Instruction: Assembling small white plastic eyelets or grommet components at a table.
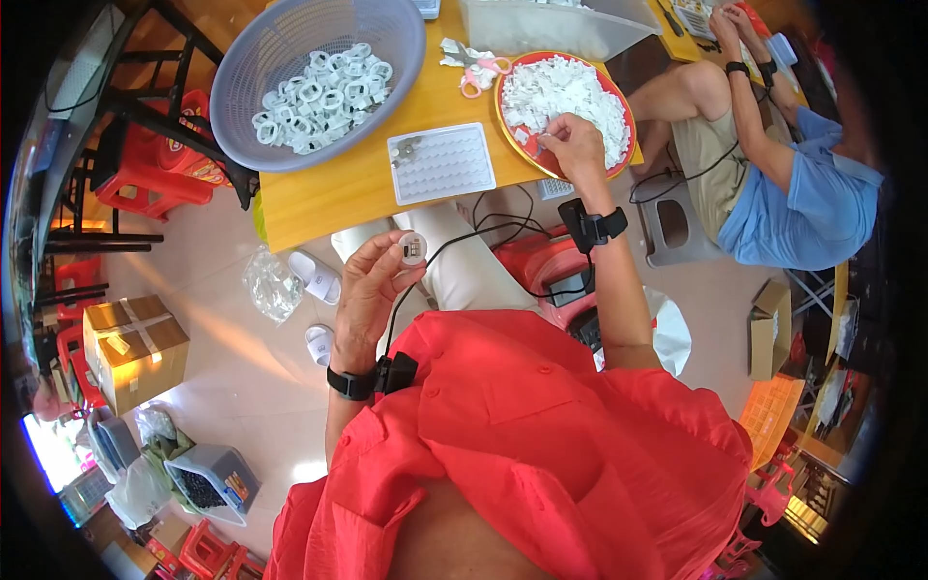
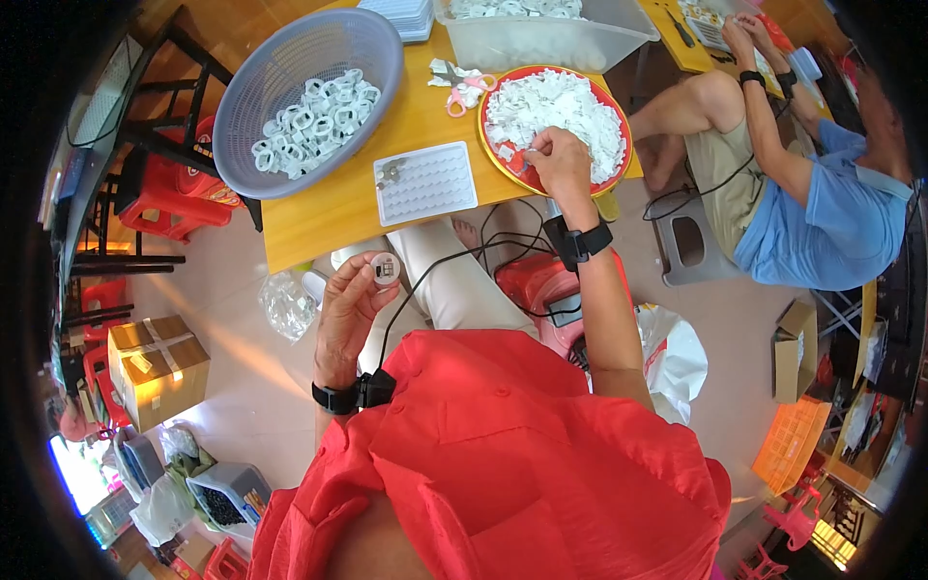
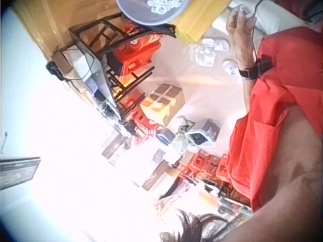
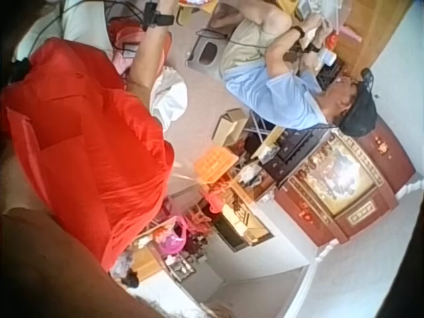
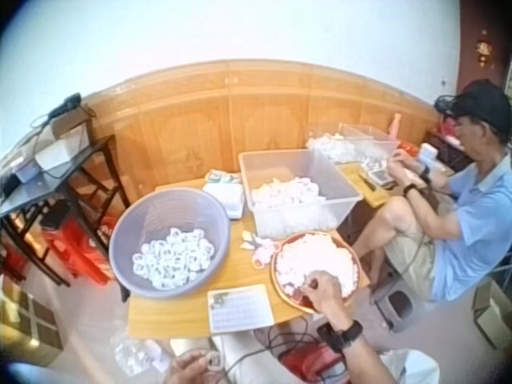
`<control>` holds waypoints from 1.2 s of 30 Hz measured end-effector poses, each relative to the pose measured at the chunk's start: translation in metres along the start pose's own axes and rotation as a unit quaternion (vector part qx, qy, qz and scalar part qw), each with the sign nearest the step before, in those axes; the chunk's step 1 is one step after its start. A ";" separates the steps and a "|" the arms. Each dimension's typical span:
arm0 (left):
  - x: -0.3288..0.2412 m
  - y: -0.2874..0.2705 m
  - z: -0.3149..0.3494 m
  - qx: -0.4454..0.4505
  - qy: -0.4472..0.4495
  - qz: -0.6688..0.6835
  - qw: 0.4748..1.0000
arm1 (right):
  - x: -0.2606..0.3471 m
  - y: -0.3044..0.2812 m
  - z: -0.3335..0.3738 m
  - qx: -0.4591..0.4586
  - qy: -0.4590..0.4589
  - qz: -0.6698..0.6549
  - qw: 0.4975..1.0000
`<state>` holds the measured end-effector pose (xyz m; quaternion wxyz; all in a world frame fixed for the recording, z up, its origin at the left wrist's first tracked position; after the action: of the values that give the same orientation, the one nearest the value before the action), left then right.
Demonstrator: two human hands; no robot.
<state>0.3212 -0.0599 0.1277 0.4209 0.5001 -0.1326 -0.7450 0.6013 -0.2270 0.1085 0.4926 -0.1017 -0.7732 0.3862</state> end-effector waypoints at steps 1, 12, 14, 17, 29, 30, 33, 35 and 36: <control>-0.001 0.000 0.000 -0.001 -0.003 0.006 1.000 | -0.004 0.001 -0.001 0.014 0.007 -0.042 0.999; 0.000 0.002 0.001 -0.018 0.001 -0.003 1.000 | 0.019 -0.015 0.012 -0.055 0.045 -0.348 0.935; 0.001 0.002 0.002 -0.008 -0.006 -0.009 1.000 | 0.034 -0.017 0.016 -0.054 0.030 -0.359 0.931; -0.001 0.002 0.007 -0.020 -0.001 -0.009 1.000 | 0.057 -0.021 0.025 -0.027 0.024 -0.374 0.927; -0.003 0.003 0.015 -0.015 0.006 0.002 1.000 | 0.100 0.007 0.053 0.110 0.040 -0.487 0.865; -0.004 0.004 0.015 -0.013 0.007 -0.002 1.000 | 0.109 0.006 0.056 0.129 0.020 -0.474 0.871; -0.002 0.002 0.014 -0.006 0.010 0.002 1.000 | 0.127 0.010 0.063 0.166 0.006 -0.454 0.875; -0.002 0.001 0.014 -0.002 0.011 0.007 1.000 | 0.134 0.014 0.068 0.206 0.023 -0.449 0.869; -0.001 0.001 0.014 0.002 0.014 0.012 1.000 | 0.139 0.016 0.071 0.207 0.025 -0.449 0.869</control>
<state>0.3098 -0.0623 0.1353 0.4308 0.5094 -0.1346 -0.7326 0.4700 -0.1767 0.1767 0.6415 0.3511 -0.6256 0.2718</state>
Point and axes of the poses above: each hand's wrist, its own z-axis away from the middle knuckle, its own y-axis out of the palm, x = y × z, the point moved 1 cm from there along -z, towards the middle knuckle, and after that the axes turned 10 degrees about -y, right-handed, at the moved point
